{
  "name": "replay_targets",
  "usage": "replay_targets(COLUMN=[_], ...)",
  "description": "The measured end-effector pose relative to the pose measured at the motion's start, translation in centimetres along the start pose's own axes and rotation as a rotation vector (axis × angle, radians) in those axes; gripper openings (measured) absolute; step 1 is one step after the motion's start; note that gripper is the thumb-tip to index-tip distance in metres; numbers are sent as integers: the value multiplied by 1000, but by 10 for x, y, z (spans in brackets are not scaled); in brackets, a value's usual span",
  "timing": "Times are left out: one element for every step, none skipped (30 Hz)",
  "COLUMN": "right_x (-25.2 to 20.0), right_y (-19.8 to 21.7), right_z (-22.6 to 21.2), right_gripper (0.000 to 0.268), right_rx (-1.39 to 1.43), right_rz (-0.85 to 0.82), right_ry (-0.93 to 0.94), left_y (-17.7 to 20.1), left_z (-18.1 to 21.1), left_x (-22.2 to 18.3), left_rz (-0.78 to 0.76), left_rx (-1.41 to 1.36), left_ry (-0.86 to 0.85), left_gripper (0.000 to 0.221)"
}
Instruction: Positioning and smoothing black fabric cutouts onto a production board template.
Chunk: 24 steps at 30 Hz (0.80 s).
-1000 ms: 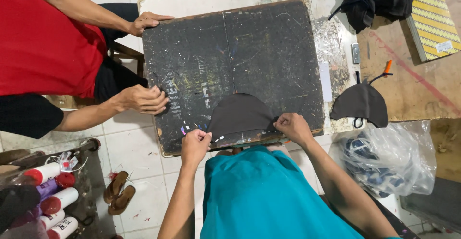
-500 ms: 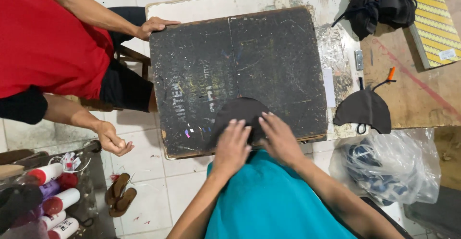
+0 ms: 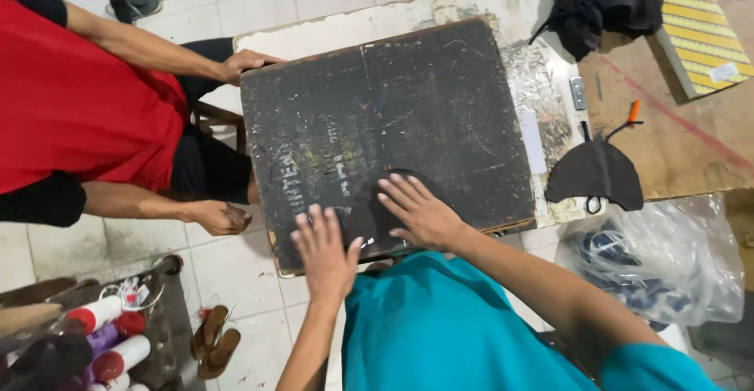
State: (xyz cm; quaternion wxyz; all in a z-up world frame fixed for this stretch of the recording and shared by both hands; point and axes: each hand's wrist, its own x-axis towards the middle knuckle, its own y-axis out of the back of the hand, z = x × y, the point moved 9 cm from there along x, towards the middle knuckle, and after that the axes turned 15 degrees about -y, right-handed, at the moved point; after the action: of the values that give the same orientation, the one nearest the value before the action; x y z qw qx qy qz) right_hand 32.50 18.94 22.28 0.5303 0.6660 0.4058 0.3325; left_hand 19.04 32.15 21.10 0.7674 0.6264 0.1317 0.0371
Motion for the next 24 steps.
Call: replay_targets(right_x=[9, 17, 24, 23, 24, 24, 17, 10, 3, -10, -23, -36, -50, -64, -83, -98, -109, -122, -127, -133, -143, -150, -159, -172], right_y=[-7, -9, -11, -9, -8, -8, -7, -7, -6, -4, -2, 0, 1, 3, 4, 6, 1, -3, 1, 0, -1, -3, 9, 21], right_z=[5, 7, 8, 8, 14, 21, 22, 26, 30, 32, 36, 42, 46, 49, 52, 56, 59, 63, 73, 86, 98, 117, 150, 185], right_gripper=[84, 77, 71, 71, 73, 76, 76, 79, 82, 82, 82, 83, 83, 83, 84, 84, 84, 85, 85, 77, 69, 69, 59, 51], right_rx=[-6, 3, 13, 7, 9, 11, 14, 3, -6, -2, -12, -22, -27, -44, -62, -68, -51, -35, -40, 187, 414, 408, 483, 554], right_rz=[6, 73, 136, 138, 128, 118, 117, 115, 113, 111, 105, 99, 103, 110, 109, 105, 29, -47, -42, -116, -191, -189, -46, 101], right_ry=[-6, 32, 71, 65, -37, -139, -140, -186, -237, -244, -268, -293, -307, -315, -321, -333, -315, -297, -301, -341, -384, -394, -484, -570], left_y=[-1, -3, -6, -9, -13, -17, -16, -14, -12, -11, -13, -15, -15, -13, -12, -11, -5, 0, 4, 8, 11, 5, 2, -1], left_z=[12, 32, 52, 57, 58, 58, 59, 58, 58, 59, 58, 59, 63, 63, 66, 73, 80, 87, 95, 110, 127, 132, 141, 152], left_x=[12, 26, 38, 43, 46, 49, 49, 49, 48, 48, 49, 50, 52, 54, 52, 57, 64, 72, 83, 96, 107, 114, 125, 137], left_rz=[6, -1, -12, -9, -17, -26, -28, -11, 2, -5, -42, -79, -79, -57, -38, -42, -12, 19, 24, 29, 31, 32, 79, 127], left_rx=[1, -52, -107, -108, -94, -81, -80, -98, -116, -114, -113, -112, -111, -74, -42, -48, -53, -59, -59, -73, -92, -97, -66, -35], left_ry=[-9, -114, -217, -225, -194, -164, -164, -160, -160, -164, -147, -129, -144, -97, -46, -58, -72, -86, -92, -157, -225, -236, -247, -258], left_gripper=[89, 81, 73, 73, 74, 74, 74, 75, 75, 75, 77, 79, 79, 83, 86, 86, 87, 89, 89, 86, 84, 84, 84, 83])
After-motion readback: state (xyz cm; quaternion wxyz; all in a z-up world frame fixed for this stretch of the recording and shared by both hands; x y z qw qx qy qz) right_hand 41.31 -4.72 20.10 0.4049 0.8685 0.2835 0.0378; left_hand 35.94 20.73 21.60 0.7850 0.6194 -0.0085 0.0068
